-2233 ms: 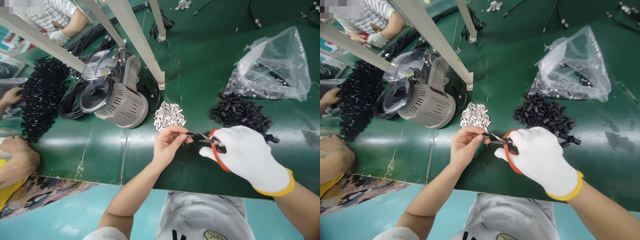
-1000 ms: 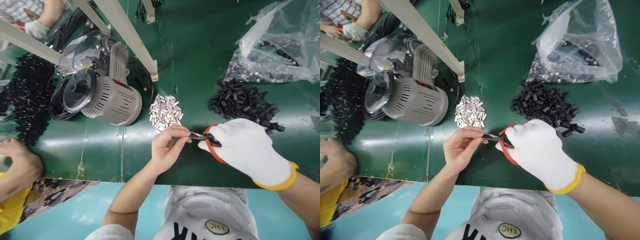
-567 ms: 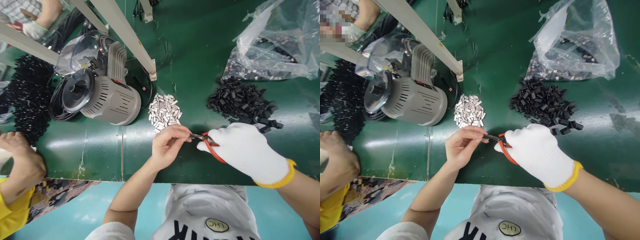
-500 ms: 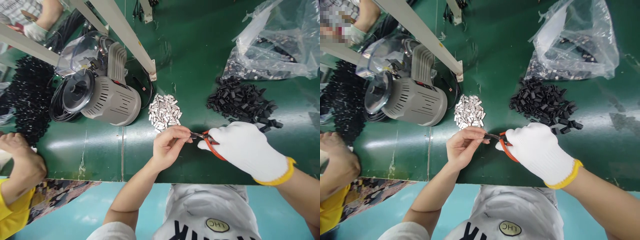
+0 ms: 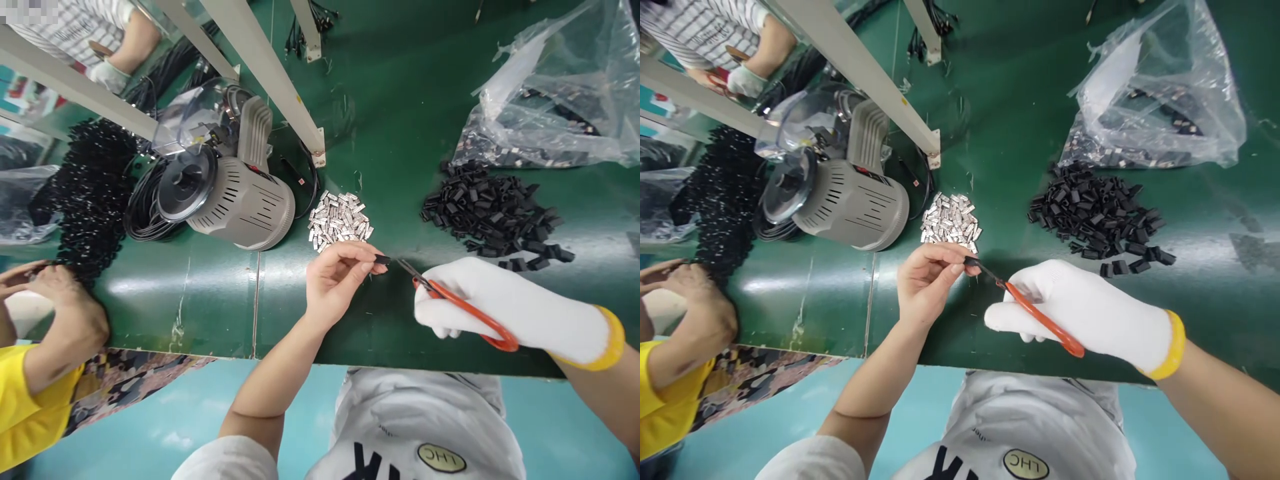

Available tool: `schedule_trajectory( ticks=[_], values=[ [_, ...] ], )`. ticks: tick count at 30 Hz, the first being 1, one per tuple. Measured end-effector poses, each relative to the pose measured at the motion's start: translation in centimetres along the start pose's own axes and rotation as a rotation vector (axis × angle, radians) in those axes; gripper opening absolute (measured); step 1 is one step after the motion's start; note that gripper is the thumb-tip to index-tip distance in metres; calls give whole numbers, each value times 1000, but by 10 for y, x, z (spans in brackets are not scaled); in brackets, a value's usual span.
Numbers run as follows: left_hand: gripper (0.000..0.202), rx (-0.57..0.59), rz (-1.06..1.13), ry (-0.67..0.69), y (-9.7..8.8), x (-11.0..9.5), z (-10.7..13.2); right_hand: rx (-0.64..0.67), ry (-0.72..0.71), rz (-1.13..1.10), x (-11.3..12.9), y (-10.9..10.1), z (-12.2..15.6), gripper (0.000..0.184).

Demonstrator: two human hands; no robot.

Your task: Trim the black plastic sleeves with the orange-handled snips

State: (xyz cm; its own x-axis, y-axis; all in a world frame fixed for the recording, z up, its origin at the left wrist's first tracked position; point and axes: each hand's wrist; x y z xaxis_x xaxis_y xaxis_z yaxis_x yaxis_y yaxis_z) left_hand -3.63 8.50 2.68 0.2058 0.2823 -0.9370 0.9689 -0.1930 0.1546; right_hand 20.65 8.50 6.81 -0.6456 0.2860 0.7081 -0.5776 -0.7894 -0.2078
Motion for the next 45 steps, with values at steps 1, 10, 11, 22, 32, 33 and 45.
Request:
schedule_trajectory(
  ticks=[1,10,11,22,32,33,45],
  values=[
    [8,14,32,-9,0,0,0,127,38,-81,4,-1,1,40],
    [10,26,134,-141,-6,-2,0,497,-21,-397,5,-4,-1,41],
    [12,26,130,-145,-6,-3,0,513,-22,-412,5,-4,-1,45],
    [8,60,204,-31,-7,-1,-1,609,-89,-591,-5,0,-8,61],
    [8,49,194,-38,-7,-1,-1,641,-54,-632,-8,4,-10,63],
    [7,46,189,-42,-7,-1,0,644,-51,-641,-8,4,-10,62],
    [10,27,151,-62,-8,2,0,646,-59,-659,-9,5,-10,59]
  ],
)
Point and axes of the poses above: each hand's wrist, its own z-axis away from the middle knuckle, its own y-axis out of the palm, x = y × z, and after that the axes turned 11 degrees about y, right-handed
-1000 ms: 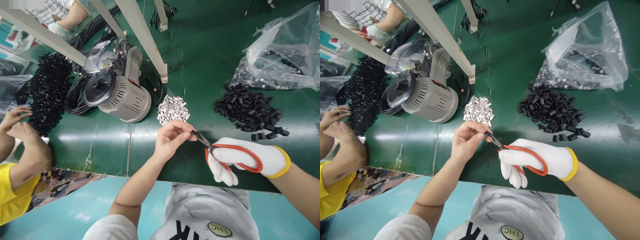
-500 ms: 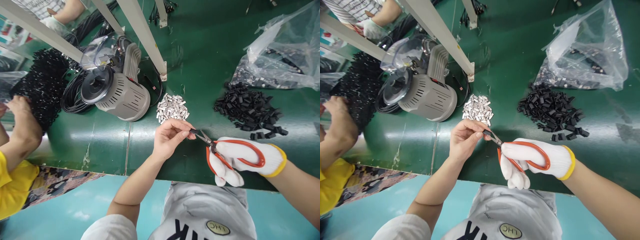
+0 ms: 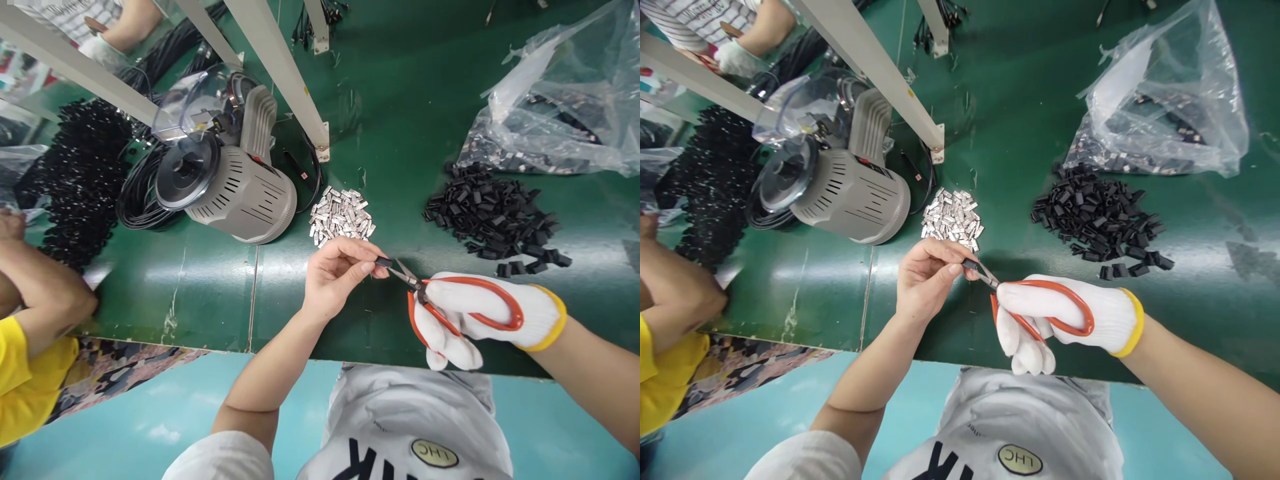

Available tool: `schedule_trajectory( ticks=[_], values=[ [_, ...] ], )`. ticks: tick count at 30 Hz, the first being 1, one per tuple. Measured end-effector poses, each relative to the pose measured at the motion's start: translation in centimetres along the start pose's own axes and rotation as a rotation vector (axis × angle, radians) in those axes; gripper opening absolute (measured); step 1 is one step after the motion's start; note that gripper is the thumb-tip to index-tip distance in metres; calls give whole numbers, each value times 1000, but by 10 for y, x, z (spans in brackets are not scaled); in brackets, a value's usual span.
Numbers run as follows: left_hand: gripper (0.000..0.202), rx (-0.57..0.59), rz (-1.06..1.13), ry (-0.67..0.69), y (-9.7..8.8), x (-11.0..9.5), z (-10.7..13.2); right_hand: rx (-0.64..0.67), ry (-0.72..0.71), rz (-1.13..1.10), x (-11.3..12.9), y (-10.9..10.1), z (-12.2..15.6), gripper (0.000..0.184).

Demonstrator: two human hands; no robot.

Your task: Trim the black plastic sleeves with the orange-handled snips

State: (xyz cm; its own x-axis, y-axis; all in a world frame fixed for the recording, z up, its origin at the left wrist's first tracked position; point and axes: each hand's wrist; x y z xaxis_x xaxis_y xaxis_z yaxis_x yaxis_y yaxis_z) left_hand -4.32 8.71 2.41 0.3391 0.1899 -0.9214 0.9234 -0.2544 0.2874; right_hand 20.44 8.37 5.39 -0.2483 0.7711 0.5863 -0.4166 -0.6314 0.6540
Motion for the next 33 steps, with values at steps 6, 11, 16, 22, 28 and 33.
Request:
schedule_trajectory(
  ticks=[6,11,16,22,28,33],
  values=[
    [7,35,-35,110,1,0,-2,-18,17,-68,-1,4,-1,66],
    [10,81,-131,236,9,-4,4,-39,14,-113,-5,6,-5,74],
    [3,106,-179,206,10,-1,8,-177,-142,-194,-12,-6,-6,72],
    [10,-58,-41,112,0,8,0,18,-116,-159,-10,0,0,69],
    [14,-37,-2,15,4,8,2,7,-49,-157,-4,9,-7,69],
    [12,-27,14,10,4,7,1,-10,-29,-151,-1,9,-5,71]
  ],
)
Point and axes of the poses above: each hand's wrist, its own z-axis away from the middle knuckle, its own y-axis out of the palm, x = y × z, and after that the axes turned 11 degrees about y, right-handed
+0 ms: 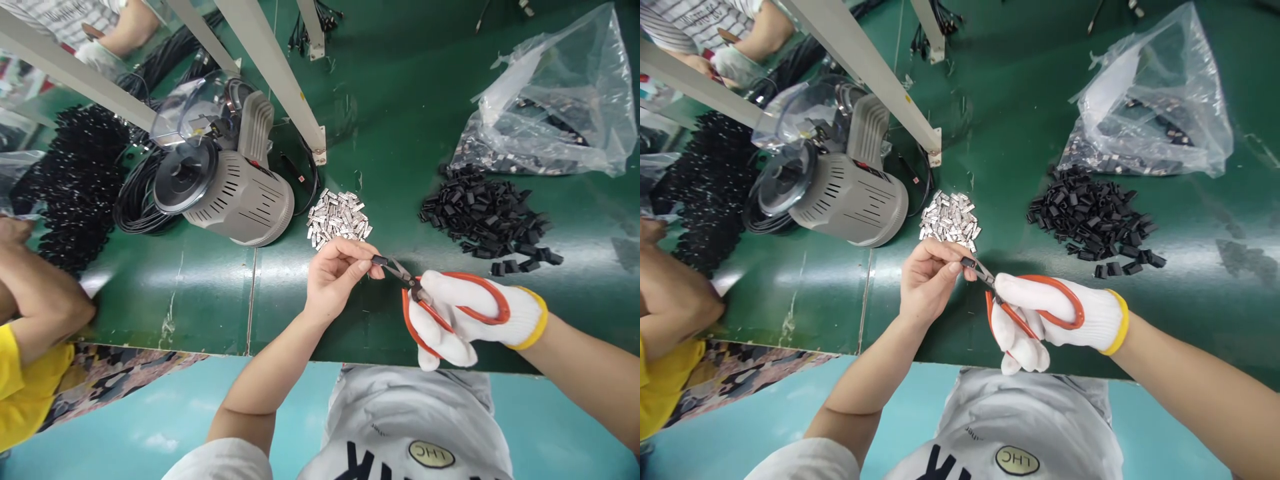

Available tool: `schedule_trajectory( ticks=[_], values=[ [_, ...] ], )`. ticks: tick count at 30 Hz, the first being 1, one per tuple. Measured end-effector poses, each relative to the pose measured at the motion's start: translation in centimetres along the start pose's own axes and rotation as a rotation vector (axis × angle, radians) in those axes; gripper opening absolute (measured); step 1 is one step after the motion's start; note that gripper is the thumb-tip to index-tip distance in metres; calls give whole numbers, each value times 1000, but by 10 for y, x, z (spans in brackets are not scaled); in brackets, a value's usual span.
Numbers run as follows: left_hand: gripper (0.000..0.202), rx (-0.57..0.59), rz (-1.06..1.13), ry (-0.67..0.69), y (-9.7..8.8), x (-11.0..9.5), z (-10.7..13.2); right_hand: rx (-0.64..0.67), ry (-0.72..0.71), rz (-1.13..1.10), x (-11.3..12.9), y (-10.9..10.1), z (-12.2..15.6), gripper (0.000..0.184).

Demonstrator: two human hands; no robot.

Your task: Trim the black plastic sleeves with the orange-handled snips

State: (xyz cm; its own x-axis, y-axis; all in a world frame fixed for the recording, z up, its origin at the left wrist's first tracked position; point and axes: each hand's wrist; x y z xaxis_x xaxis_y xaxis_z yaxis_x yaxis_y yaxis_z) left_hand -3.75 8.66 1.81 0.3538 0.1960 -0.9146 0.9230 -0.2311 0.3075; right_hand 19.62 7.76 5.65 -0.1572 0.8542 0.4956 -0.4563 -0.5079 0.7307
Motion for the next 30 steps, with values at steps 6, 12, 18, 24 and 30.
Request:
schedule_trajectory(
  ticks=[6,12,18,24,30],
  values=[
    [8,18,8,35,0,-2,-1,11,20,-6,3,2,2,71],
    [7,25,-5,53,0,-2,-1,15,26,-14,2,3,2,72],
    [9,-6,-131,175,0,-2,2,1,0,-32,-2,2,1,70],
    [10,-20,-164,181,1,-1,6,-17,-11,-34,-8,-1,-2,72],
    [9,13,-207,242,2,-2,5,-3,-27,-67,-10,3,-5,73]
  ],
)
Point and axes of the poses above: each hand's wrist, its own z-axis away from the middle knuckle, its own y-axis out of the palm, x = y × z, and after that the axes turned 11 degrees about y, right-handed
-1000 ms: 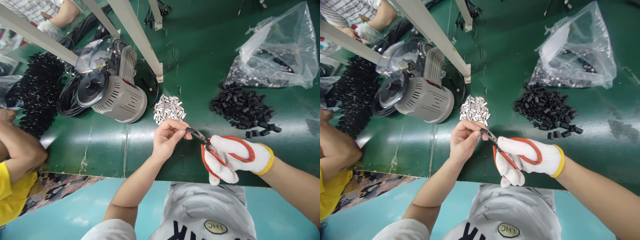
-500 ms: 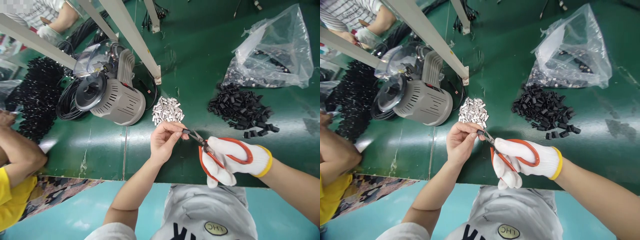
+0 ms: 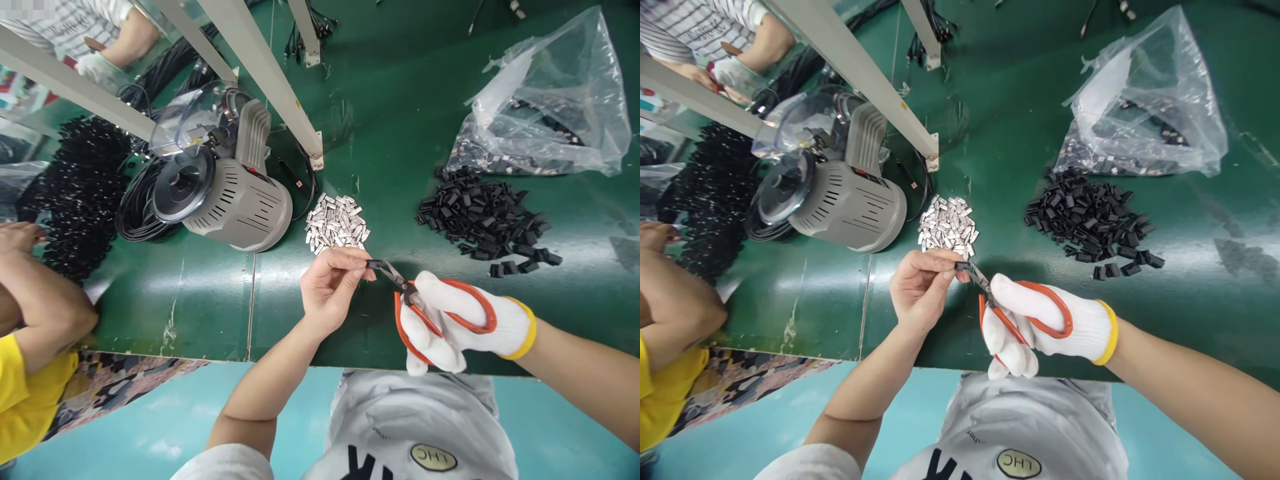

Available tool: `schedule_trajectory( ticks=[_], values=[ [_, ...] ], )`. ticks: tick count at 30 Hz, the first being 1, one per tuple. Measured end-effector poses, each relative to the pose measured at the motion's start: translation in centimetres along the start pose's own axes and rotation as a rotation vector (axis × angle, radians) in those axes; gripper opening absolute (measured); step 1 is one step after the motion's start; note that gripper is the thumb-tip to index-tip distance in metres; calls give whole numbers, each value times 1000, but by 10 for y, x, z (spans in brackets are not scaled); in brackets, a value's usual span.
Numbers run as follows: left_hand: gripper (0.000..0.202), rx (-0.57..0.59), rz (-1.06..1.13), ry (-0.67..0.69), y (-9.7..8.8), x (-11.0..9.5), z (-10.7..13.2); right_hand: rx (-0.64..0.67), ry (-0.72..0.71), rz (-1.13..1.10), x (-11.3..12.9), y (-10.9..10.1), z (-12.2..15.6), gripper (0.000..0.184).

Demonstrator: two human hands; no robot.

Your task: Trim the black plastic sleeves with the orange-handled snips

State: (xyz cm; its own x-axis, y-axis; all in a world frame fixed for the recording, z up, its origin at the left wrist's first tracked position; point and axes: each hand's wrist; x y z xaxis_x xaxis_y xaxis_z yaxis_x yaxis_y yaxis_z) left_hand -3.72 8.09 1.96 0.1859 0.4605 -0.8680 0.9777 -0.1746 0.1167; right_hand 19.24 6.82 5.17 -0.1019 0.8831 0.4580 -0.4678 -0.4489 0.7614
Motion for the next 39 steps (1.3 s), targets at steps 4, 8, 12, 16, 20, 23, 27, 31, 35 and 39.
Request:
schedule_trajectory(
  ticks=[4,8,12,16,20,23,27,31,35,39],
  values=[
    [5,30,-48,37,-2,-3,-4,39,-17,3,-4,-3,-1,78],
    [6,49,-43,48,-3,-4,-7,41,-27,84,-8,-8,1,78],
    [5,62,-36,54,-3,-4,-8,23,-21,147,-6,-10,3,77],
    [7,58,-27,49,-4,-2,-6,-32,-26,157,-2,-6,3,74],
    [7,45,-43,50,-4,-1,-5,-73,-11,95,3,1,-1,61],
    [4,106,-56,34,0,-3,-3,-101,-6,111,8,6,-1,50],
    [5,151,14,-2,5,-4,0,-105,10,159,11,5,1,55],
    [7,14,81,-85,2,-1,-1,11,-118,153,8,-2,1,67],
    [10,-36,127,-158,-2,2,-3,59,-136,142,2,-6,-1,69],
    [11,-51,150,-180,-2,2,-4,59,-137,125,-1,-7,-2,68]
  ],
)
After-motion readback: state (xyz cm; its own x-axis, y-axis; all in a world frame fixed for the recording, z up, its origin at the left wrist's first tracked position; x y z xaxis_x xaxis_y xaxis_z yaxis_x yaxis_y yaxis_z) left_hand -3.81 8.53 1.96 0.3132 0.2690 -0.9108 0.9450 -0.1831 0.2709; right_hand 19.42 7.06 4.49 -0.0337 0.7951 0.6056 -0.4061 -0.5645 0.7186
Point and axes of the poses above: each hand's wrist, its own z-axis away from the middle knuckle, its own y-axis out of the palm, x = y × z, and after that the axes turned 11 degrees about y, right-handed
